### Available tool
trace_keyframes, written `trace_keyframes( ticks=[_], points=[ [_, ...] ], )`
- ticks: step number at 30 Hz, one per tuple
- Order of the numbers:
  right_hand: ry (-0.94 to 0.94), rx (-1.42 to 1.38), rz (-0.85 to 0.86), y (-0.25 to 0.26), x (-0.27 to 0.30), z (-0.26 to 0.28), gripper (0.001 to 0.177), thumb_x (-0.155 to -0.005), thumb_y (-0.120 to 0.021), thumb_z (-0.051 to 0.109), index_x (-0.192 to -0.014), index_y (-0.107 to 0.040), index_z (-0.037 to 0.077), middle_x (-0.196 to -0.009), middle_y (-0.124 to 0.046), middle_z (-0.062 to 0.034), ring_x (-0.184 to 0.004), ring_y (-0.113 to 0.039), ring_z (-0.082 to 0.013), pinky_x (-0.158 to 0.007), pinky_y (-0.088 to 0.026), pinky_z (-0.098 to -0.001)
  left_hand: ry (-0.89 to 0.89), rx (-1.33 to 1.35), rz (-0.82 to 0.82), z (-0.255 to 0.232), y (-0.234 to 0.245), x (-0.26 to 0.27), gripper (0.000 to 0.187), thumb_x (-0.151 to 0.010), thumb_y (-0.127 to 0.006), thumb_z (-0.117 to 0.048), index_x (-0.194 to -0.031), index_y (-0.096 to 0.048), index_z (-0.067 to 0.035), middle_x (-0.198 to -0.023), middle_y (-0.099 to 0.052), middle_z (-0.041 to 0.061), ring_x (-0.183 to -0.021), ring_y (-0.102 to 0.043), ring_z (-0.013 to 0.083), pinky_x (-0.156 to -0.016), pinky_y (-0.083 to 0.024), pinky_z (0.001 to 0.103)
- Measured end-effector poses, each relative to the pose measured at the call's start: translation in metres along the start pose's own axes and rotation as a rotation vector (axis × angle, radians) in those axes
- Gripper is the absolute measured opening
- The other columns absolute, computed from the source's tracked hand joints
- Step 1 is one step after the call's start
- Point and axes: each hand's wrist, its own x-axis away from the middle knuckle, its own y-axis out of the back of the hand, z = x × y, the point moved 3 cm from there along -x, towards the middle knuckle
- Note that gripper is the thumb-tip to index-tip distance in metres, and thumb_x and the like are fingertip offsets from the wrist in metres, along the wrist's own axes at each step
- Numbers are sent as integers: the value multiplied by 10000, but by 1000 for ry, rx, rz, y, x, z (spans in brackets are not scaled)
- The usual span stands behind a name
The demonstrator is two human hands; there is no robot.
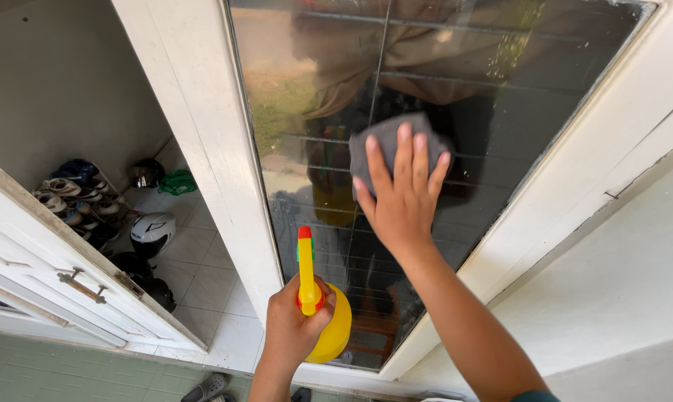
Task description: The person cleans a glass door by spraying it with a yellow spray bottle and wiping it with a gray cloth. They repeatedly spray and wipe different sections of the glass surface.
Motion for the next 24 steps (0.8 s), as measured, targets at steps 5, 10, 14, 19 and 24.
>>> trace_keyframes(
  ticks=[5,10,14,19,24],
  points=[
    [-166,-106,55,6,34,-22,704,-1087,-562,483,-1635,-343,101,-1675,-123,-321,-1566,-61,-483,-1210,-10,-710,13,-1,-7,2,6,-1,151,-731,-737,-84,-843,-640,-56,-769,-741,86,-678,-722,196,-681,-577,306],
    [-269,-93,-62,19,-4,-43,696,-1183,-529,437,-1685,-280,24,-1700,-24,-350,-1600,22,-514,-1262,16,-731,-16,57,-30,3,13,3,139,-722,-715,-73,-835,-640,-42,-780,-749,87,-704,-736,200,-699,-582,306],
    [-127,-47,-10,3,-36,-5,666,-1146,-520,455,-1680,-338,99,-1698,-89,-326,-1585,-21,-486,-1232,12,-727,-55,85,-82,4,20,3,114,-695,-689,-55,-800,-649,-30,-764,-758,86,-707,-752,200,-696,-587,305],
    [39,-19,66,-11,5,36,593,-1145,-539,483,-1660,-395,226,-1738,-163,-216,-1635,-77,-371,-1287,-16,-668,-2,47,-113,7,23,3,97,-718,-724,-70,-769,-656,-24,-702,-730,95,-631,-719,201,-640,-567,306],
    [-191,-144,53,5,22,-12,688,-1131,-514,476,-1656,-328,73,-1681,-77,-351,-1565,-11,-508,-1205,14,-740,52,16,-114,6,26,1,118,-763,-735,-107,-767,-650,-25,-665,-719,94,-599,-703,187,-605,-555,303]
  ],
)
